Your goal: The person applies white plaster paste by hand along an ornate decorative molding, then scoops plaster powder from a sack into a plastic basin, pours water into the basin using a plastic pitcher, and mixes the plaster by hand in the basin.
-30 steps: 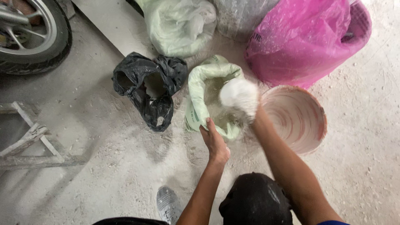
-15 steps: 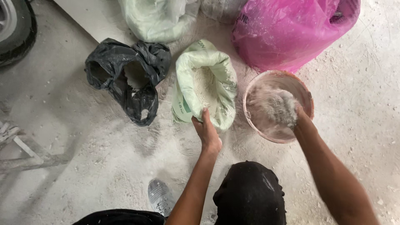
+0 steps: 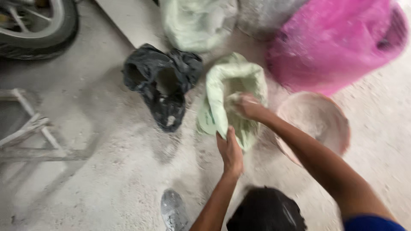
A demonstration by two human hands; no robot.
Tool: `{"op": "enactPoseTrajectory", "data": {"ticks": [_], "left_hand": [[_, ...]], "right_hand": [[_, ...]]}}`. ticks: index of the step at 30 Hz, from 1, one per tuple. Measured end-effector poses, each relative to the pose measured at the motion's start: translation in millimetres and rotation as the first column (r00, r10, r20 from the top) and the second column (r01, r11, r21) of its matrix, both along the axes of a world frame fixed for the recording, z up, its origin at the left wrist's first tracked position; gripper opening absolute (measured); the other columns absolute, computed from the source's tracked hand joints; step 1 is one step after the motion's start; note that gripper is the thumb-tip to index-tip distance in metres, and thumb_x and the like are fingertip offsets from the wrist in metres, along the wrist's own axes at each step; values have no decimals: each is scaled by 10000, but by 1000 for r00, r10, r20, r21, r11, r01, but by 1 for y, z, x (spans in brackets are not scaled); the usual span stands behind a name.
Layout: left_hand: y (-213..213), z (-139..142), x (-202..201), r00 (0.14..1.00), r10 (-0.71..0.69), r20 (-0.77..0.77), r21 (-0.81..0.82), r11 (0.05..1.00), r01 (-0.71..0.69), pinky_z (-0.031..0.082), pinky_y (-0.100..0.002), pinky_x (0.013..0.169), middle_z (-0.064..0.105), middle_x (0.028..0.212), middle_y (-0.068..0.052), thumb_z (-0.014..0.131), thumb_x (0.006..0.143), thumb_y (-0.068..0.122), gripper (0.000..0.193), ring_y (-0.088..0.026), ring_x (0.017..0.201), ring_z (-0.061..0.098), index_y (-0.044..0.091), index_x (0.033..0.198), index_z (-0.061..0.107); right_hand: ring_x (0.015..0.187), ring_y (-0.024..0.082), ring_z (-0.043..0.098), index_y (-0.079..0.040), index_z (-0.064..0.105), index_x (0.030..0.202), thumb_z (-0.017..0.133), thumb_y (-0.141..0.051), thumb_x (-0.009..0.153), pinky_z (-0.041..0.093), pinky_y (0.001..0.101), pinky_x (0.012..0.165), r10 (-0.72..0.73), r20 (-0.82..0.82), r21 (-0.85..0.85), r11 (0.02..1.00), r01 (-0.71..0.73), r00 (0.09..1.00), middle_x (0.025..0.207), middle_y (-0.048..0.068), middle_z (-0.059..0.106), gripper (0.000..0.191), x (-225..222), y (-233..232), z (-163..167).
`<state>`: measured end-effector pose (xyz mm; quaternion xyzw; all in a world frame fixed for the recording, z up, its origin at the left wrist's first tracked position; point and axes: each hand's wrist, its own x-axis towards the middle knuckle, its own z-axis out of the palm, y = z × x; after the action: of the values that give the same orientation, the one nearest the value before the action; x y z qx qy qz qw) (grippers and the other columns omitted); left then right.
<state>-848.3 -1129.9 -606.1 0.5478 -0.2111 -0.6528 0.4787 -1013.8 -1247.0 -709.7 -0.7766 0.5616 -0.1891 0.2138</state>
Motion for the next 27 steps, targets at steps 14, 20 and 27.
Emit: {"op": "enactPoseTrajectory", "data": {"ticks": [14, 20, 27], "left_hand": [[8, 3, -9, 980, -112, -164, 179, 974, 141, 274, -438, 1216, 238, 1641, -97, 465, 950, 609, 897, -263, 1508, 280, 145, 1622, 95], [12, -6, -16, 980, -75, -185, 314, 940, 131, 408, -654, 1072, 403, 1574, -298, 420, 1004, 654, 919, -509, 1390, 436, 148, 1701, 97], [-13, -3, -4, 992, -6, -127, 216, 976, 34, 207, -477, 1240, 173, 1692, -137, 483, 914, 681, 1021, -294, 1555, 226, 153, 1632, -15]], "right_hand": [[938, 371, 729, -75, 552, 1349, 415, -192, 968, 627, 446, 776, -551, 565, 734, 675, -71, 614, 1180, 314, 648, 421, 44, -19, -28], [931, 360, 730, -63, 554, 1332, 416, -185, 971, 621, 436, 762, -813, 560, 782, 455, -425, 160, 1182, 303, 653, 406, 40, 27, -12], [922, 346, 732, -49, 556, 1312, 417, -177, 974, 613, 424, 746, -798, 569, 693, 596, -407, -199, 1184, 290, 659, 388, 48, 18, 16]]}}
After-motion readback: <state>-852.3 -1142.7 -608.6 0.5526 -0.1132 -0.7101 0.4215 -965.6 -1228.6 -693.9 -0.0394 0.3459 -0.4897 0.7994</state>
